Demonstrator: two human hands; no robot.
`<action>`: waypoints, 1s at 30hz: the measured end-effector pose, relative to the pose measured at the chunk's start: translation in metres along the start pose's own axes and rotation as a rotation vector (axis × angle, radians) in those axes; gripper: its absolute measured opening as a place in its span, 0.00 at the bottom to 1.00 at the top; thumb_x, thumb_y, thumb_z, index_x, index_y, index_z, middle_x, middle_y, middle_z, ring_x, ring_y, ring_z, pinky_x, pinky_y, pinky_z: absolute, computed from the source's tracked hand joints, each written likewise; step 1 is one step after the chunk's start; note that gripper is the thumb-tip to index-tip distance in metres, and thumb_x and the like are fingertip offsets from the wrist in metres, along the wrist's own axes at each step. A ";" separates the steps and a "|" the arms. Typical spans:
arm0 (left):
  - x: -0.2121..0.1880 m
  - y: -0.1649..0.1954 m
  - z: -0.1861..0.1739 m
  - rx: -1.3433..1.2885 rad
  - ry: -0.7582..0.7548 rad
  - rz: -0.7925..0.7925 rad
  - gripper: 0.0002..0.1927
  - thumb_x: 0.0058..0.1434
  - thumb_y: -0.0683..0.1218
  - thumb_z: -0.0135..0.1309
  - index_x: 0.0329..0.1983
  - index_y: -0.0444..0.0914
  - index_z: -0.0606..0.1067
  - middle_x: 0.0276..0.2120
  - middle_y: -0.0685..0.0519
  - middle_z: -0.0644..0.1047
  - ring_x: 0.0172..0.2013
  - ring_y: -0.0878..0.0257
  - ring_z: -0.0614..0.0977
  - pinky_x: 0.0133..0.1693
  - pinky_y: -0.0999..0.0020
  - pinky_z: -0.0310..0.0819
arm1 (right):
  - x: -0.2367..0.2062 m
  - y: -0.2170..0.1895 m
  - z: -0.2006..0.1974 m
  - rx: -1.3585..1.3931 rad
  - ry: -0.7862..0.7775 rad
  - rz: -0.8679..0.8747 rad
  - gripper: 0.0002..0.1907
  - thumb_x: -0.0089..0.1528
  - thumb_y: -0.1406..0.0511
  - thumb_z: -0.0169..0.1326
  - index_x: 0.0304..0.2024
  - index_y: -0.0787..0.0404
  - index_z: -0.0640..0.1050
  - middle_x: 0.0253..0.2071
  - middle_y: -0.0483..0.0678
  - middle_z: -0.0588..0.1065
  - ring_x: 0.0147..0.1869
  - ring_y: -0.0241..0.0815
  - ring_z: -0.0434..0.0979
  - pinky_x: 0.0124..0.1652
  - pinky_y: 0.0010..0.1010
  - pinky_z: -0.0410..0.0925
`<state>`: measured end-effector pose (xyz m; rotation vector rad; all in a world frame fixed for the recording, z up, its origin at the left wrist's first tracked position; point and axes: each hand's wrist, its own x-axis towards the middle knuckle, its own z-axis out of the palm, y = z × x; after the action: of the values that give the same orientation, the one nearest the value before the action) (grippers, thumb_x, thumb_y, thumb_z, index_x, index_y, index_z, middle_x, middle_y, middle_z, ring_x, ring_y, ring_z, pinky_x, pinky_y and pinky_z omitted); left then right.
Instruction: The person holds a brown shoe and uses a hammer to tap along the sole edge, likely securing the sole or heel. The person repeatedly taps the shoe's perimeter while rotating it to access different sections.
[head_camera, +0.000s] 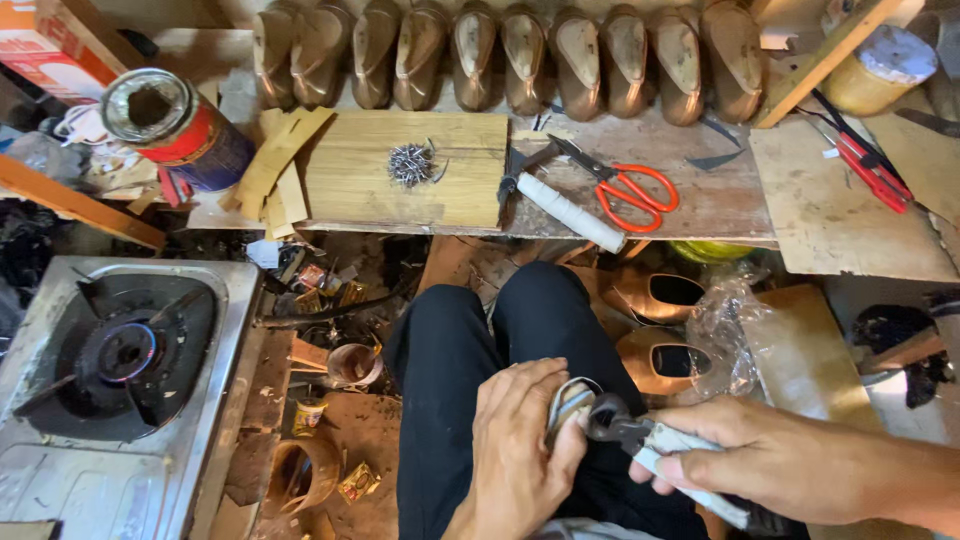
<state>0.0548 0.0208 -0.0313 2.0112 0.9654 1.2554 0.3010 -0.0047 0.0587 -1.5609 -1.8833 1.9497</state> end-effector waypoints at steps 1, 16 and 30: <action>0.002 -0.001 0.001 0.003 -0.009 0.011 0.19 0.53 0.42 0.61 0.48 0.31 0.77 0.51 0.43 0.80 0.54 0.48 0.80 0.60 0.52 0.68 | 0.001 -0.002 -0.007 -0.031 -0.005 -0.022 0.19 0.66 0.57 0.49 0.49 0.61 0.82 0.35 0.44 0.84 0.38 0.34 0.83 0.40 0.27 0.74; -0.009 -0.013 0.036 0.015 -0.060 0.087 0.24 0.54 0.44 0.62 0.53 0.29 0.76 0.56 0.42 0.77 0.60 0.48 0.77 0.64 0.48 0.63 | 0.022 -0.034 -0.051 -0.203 -0.207 0.403 0.10 0.62 0.61 0.50 0.36 0.58 0.81 0.29 0.39 0.76 0.33 0.33 0.79 0.34 0.27 0.76; 0.010 -0.014 0.062 -0.006 -0.141 0.145 0.26 0.56 0.44 0.61 0.57 0.27 0.75 0.58 0.42 0.76 0.62 0.48 0.75 0.66 0.47 0.61 | 0.034 -0.051 -0.092 -0.241 -0.315 0.788 0.09 0.65 0.63 0.47 0.39 0.62 0.76 0.23 0.49 0.80 0.23 0.34 0.81 0.25 0.27 0.72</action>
<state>0.1107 0.0313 -0.0622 2.1657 0.7601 1.1701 0.3110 0.0985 0.0969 -2.4897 -1.8176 2.4290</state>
